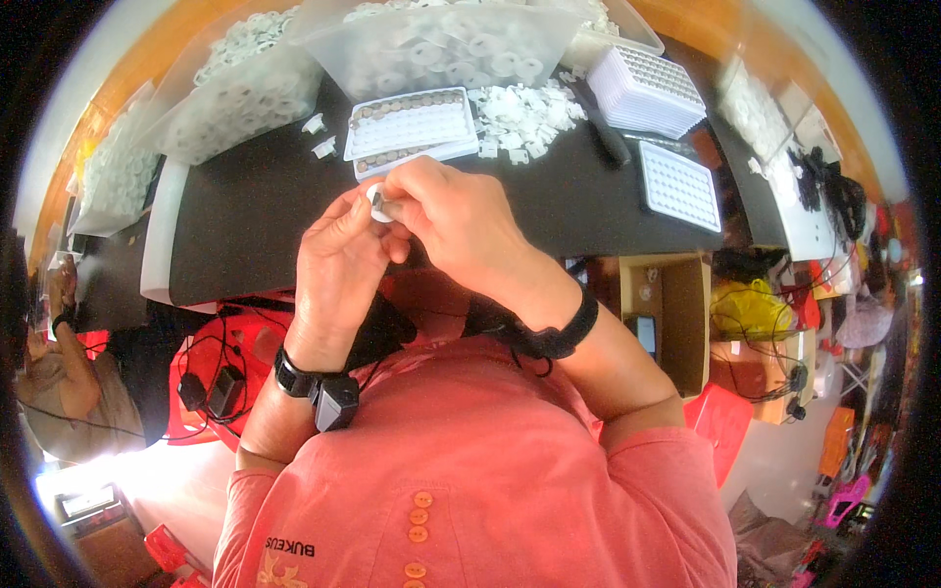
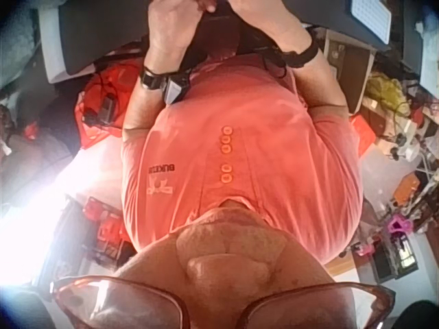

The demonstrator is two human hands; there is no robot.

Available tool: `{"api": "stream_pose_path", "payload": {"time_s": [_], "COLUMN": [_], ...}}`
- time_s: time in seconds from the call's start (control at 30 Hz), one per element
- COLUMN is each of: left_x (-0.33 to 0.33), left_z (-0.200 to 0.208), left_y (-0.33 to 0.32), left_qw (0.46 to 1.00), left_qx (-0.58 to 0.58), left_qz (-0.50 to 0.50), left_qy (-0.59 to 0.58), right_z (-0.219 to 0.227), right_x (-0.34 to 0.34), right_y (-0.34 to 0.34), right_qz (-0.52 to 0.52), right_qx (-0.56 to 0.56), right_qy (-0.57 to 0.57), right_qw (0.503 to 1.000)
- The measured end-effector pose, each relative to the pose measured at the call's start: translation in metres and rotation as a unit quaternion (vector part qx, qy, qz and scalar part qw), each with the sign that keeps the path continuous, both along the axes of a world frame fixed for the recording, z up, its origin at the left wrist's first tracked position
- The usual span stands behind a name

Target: Assembling small plastic components by inserting metal or plastic inserts into white circular plastic housings at a manufacturing workstation.

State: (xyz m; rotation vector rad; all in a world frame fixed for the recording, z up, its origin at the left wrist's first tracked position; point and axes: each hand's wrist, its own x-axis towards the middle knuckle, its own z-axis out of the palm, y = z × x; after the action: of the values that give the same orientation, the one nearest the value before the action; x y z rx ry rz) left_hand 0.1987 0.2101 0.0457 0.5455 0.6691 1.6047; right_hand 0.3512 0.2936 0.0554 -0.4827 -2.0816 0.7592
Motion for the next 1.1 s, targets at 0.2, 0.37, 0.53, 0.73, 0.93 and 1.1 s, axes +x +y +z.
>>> {"api": "stream_pose_path", "payload": {"time_s": [0.2,0.37,0.53,0.73,0.93,1.1], "left_x": [0.000,0.000,0.001,0.002,-0.002,-0.006], "left_z": [0.000,0.000,-0.001,0.001,-0.001,-0.002], "left_y": [0.000,-0.003,-0.002,-0.005,-0.003,-0.003], "left_qw": [1.000,1.000,1.000,1.000,0.999,0.998], "left_qx": [0.002,0.004,0.005,-0.002,0.005,0.015], "left_qz": [0.003,0.014,0.006,-0.004,-0.021,-0.026], "left_qy": [-0.012,-0.003,0.005,0.030,-0.037,-0.052], "right_z": [0.000,0.002,0.013,0.010,0.013,0.028], "right_x": [-0.006,-0.007,-0.007,-0.006,-0.005,-0.003], "right_y": [-0.017,-0.015,-0.012,-0.009,-0.011,-0.014], "right_qz": [-0.106,-0.078,-0.040,-0.040,0.015,0.073], "right_qx": [0.056,0.032,-0.108,-0.136,-0.229,-0.256], "right_qy": [0.029,0.022,-0.012,0.027,0.070,0.007], "right_qw": [0.992,0.996,0.993,0.990,0.971,0.964]}}
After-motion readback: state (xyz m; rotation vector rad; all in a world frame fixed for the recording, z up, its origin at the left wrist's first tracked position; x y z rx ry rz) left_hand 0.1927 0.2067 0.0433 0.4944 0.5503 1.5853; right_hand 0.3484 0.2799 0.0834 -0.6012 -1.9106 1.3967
